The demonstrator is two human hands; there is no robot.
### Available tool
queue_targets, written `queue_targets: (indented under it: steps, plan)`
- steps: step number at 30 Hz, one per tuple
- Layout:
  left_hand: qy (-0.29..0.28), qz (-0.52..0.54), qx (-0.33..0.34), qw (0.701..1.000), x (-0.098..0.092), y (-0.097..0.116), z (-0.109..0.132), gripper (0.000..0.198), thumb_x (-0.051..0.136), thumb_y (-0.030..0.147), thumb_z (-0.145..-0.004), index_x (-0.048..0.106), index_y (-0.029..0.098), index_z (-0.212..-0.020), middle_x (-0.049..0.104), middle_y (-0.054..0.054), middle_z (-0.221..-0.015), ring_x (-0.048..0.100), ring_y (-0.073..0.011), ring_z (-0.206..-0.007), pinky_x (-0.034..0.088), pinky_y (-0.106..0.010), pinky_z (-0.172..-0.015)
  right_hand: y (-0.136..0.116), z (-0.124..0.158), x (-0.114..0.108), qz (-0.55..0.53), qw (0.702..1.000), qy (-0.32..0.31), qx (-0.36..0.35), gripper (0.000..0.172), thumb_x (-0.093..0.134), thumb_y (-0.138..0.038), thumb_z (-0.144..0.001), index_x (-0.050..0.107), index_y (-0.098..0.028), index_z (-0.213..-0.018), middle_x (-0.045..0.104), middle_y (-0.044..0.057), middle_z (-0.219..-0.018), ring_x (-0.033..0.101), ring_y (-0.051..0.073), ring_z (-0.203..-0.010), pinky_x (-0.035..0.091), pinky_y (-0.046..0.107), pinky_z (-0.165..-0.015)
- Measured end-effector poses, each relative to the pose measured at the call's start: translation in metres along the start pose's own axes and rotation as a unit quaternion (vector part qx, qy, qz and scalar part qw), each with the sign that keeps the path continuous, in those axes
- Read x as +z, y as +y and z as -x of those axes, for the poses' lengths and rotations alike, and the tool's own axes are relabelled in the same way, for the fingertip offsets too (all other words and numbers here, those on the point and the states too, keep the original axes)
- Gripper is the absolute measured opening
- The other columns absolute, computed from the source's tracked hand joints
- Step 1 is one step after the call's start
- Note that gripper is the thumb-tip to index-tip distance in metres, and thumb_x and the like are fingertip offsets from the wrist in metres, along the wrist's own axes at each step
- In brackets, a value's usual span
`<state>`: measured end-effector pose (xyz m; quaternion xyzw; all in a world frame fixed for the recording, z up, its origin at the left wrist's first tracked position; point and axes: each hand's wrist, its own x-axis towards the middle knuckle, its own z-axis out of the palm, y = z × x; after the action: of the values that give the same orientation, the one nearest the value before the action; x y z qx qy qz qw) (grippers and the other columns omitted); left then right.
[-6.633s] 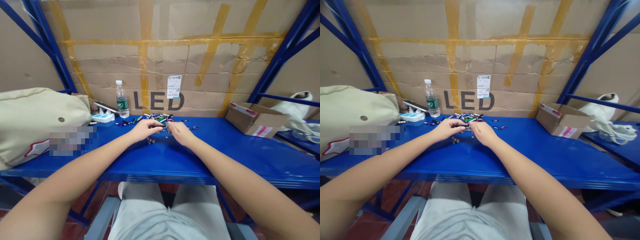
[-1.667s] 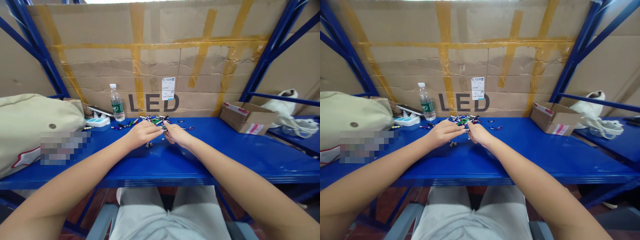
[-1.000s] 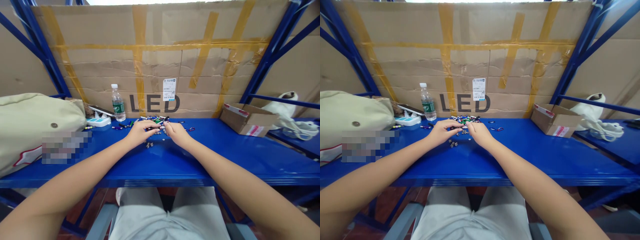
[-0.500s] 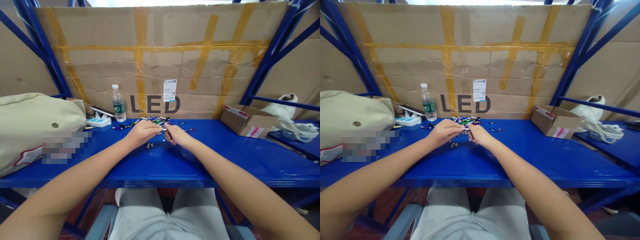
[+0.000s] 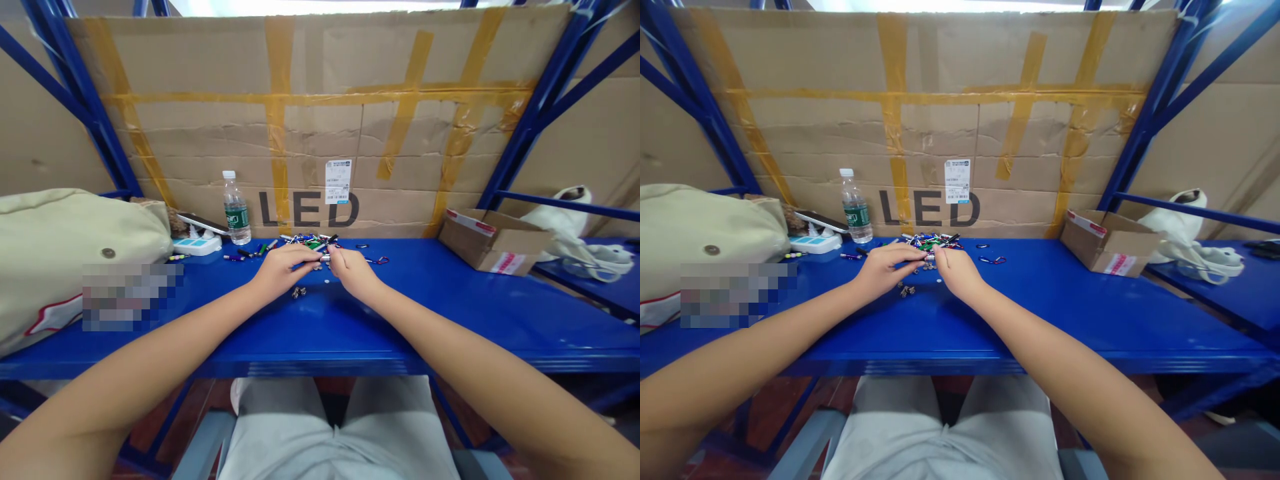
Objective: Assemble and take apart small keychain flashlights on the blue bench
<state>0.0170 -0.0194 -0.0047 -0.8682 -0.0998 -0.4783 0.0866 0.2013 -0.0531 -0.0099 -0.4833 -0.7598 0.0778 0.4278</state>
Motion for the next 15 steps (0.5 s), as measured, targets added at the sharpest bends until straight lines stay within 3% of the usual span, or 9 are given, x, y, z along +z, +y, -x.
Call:
queue_targets:
  steps: [7,10,13,14,15]
  plan:
    - [0.001,-0.068,0.104,0.992,-0.004,-0.002,0.000,0.013,0.056,0.023,-0.088,0.066,0.017,-0.094,0.073,-0.007,-0.092,0.068,-0.0151,-0.086,0.052,-0.029,-0.075,-0.007,0.001,0.001,-0.157,0.983,-0.068,0.070,0.057,0.027,-0.057,-0.091,0.032,-0.021,-0.048,0.036,-0.003,-0.043,0.037,0.011,-0.045,0.031,0.026,-0.050]
    - [-0.020,-0.071,0.071,0.995,-0.002,-0.002,-0.004,0.014,0.054,0.023,-0.089,0.065,0.017,-0.097,0.072,-0.007,-0.091,0.067,-0.0153,-0.087,0.052,-0.029,-0.076,0.003,-0.008,-0.007,-0.165,0.978,-0.109,0.068,0.058,0.024,-0.056,-0.093,0.038,-0.020,-0.050,0.040,-0.002,-0.044,0.040,0.010,-0.043,0.035,0.024,-0.050]
    - [-0.028,-0.061,-0.001,0.998,0.000,-0.002,-0.006,0.017,0.054,0.024,-0.089,0.065,0.016,-0.099,0.071,-0.007,-0.093,0.065,-0.0164,-0.089,0.052,-0.032,-0.081,0.041,-0.027,-0.021,-0.044,0.990,-0.102,0.083,0.052,0.019,-0.046,-0.097,0.054,-0.016,-0.072,0.058,0.003,-0.061,0.052,0.012,-0.052,0.040,0.024,-0.055]
    - [-0.033,-0.057,-0.017,0.998,0.000,-0.003,-0.006,0.017,0.054,0.025,-0.089,0.065,0.016,-0.099,0.071,-0.007,-0.094,0.065,-0.0167,-0.090,0.052,-0.032,-0.083,0.057,-0.035,-0.026,0.058,0.991,-0.088,0.077,0.043,0.025,-0.038,-0.097,0.058,-0.015,-0.082,0.064,0.006,-0.075,0.057,0.014,-0.063,0.041,0.024,-0.062]
    - [-0.043,-0.055,-0.026,0.997,0.001,-0.005,-0.006,0.018,0.054,0.026,-0.089,0.065,0.016,-0.100,0.071,-0.007,-0.095,0.065,-0.0170,-0.091,0.052,-0.033,-0.083,0.074,-0.043,-0.032,0.185,0.974,-0.102,0.079,0.033,0.032,-0.032,-0.095,0.060,-0.015,-0.091,0.066,0.009,-0.091,0.060,0.016,-0.080,0.042,0.024,-0.070]
